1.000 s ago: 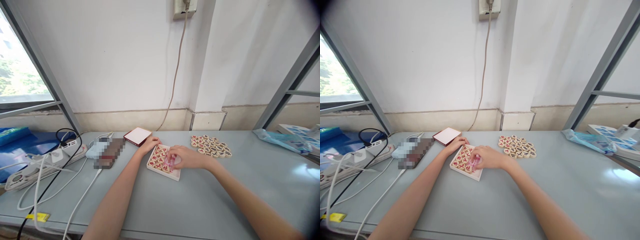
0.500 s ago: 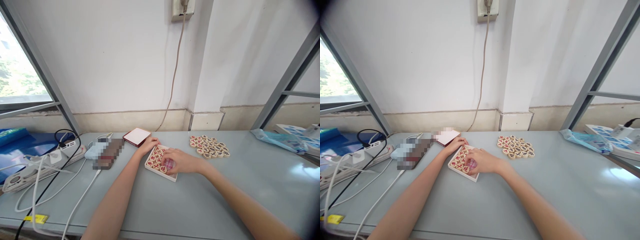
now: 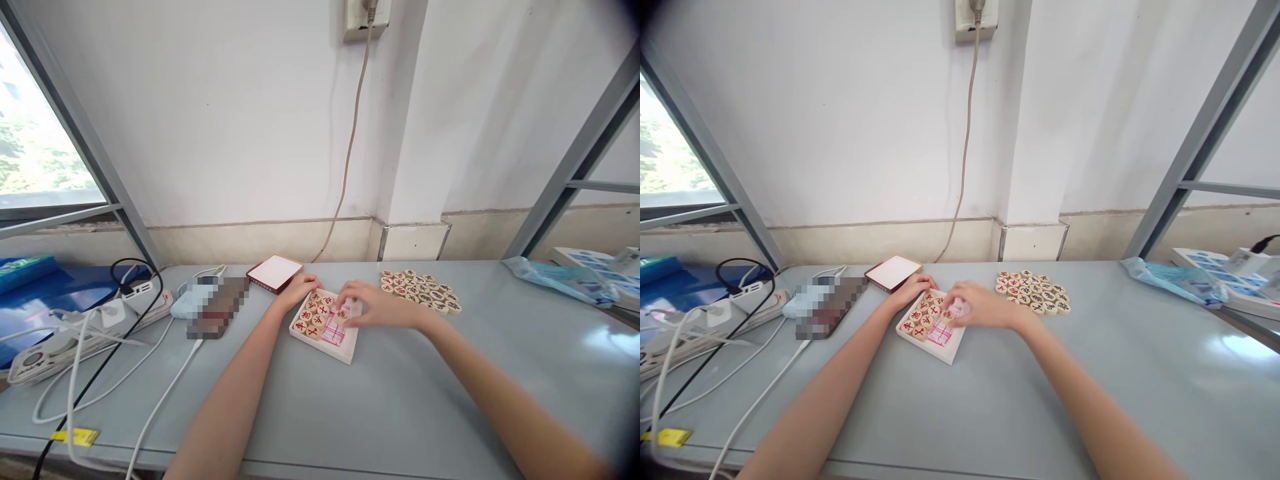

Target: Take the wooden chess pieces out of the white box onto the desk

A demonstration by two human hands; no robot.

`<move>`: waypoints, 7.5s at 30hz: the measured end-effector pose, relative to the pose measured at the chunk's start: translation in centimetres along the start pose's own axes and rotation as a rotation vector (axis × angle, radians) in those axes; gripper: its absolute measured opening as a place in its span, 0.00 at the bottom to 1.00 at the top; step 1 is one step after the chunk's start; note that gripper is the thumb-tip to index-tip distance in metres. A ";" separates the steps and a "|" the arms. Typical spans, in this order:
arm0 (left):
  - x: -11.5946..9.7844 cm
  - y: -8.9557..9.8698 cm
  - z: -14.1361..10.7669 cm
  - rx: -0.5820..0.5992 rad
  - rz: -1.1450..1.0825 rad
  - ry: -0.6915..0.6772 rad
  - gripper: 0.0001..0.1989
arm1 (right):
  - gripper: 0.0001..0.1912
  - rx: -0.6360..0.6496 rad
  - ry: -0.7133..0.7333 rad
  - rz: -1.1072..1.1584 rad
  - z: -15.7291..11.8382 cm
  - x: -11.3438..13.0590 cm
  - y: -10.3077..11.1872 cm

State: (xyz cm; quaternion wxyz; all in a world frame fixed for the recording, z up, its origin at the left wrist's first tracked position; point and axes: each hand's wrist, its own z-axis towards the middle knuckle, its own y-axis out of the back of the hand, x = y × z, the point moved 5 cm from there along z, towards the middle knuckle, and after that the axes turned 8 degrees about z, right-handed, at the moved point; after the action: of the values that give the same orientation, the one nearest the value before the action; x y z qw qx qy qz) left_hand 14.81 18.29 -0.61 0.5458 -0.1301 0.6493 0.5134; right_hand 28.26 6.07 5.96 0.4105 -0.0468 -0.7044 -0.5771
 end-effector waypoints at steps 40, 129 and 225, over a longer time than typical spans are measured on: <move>-1.3 -0.1 -0.7 0.225 0.062 -0.027 0.11 | 0.06 -0.309 0.085 -0.466 1.7 -1.1 -1.9; 0.0 -0.5 0.4 0.191 0.182 0.032 0.12 | 0.16 -0.322 0.209 -0.545 3.3 -3.2 -4.9; -0.2 -1.0 0.1 0.114 0.072 -0.060 0.08 | 0.11 -0.202 0.191 -0.169 1.2 1.2 -2.3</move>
State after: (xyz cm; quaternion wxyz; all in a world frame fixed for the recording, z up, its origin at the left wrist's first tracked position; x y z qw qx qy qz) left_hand 15.70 17.82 -0.97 0.5526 -0.0598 0.6650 0.4988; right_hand 25.59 5.81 4.98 0.4188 0.0266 -0.6018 -0.6795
